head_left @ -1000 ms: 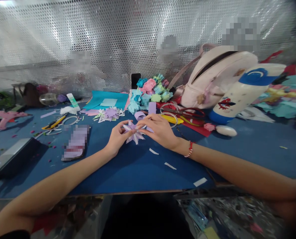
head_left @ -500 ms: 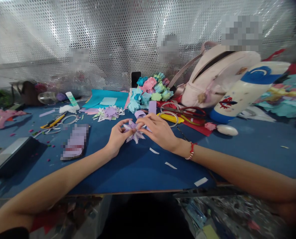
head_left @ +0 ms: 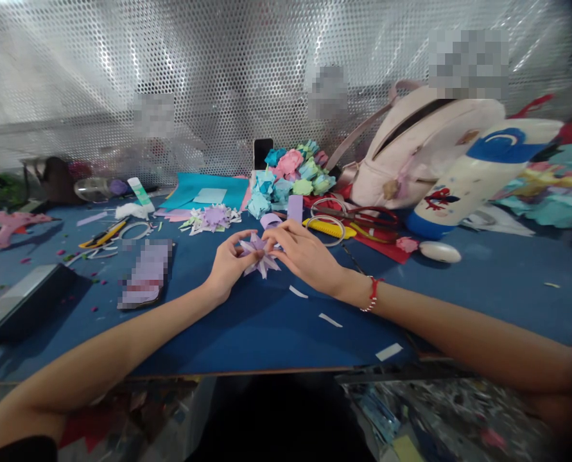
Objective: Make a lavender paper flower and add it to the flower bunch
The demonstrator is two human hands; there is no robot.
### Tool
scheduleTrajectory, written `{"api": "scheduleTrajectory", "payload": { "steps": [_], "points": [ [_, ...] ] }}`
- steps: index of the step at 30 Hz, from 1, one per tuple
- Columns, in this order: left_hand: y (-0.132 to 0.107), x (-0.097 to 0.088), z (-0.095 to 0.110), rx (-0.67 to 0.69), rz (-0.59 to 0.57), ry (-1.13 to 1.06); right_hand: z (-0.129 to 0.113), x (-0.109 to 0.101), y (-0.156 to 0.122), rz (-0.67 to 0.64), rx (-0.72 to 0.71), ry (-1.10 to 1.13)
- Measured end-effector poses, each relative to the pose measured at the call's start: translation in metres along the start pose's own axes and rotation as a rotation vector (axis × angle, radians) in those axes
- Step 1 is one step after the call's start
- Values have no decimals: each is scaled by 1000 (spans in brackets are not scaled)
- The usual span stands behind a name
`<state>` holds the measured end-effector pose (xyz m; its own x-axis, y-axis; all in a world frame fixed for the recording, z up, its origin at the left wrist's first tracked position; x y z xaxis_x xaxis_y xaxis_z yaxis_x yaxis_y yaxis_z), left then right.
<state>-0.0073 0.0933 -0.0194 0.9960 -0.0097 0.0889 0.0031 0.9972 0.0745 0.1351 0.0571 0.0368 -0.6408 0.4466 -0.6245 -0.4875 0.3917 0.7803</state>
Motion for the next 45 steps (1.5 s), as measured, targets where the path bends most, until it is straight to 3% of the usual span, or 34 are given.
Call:
{"api": "scheduleTrajectory", "payload": {
  "steps": [21,25,30,33,37,41,45],
  "points": [
    [2,-2,0,-85,-17,-47,9,0,-1,-23,-119,49],
    [3,-6,-1,-32,30,-27,18,-2,-1,20,-23,210],
    [10,-17,-7,-7,160,-99,52,-11,2,195,256,511],
    [13,-20,-9,8,169,-114,63,-13,2,184,322,586],
    [13,-15,-7,60,77,-75,58,-10,0,65,269,521],
    [10,-9,-6,61,12,-53,47,-9,-3,90,208,352],
    [1,0,-3,12,-69,30,26,-9,-3,63,28,149]
  ]
}}
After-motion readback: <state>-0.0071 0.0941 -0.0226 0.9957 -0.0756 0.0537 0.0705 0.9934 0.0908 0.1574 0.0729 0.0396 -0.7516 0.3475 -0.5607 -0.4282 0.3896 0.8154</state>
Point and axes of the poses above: each hand's wrist, its own y-axis towards the middle knuckle, its own x-axis out of the palm, z = x × y, the point moved 6 cm from there along y, towards the middle knuckle, and after that the axes turned 10 degrees about z, right-handed, at the moved point
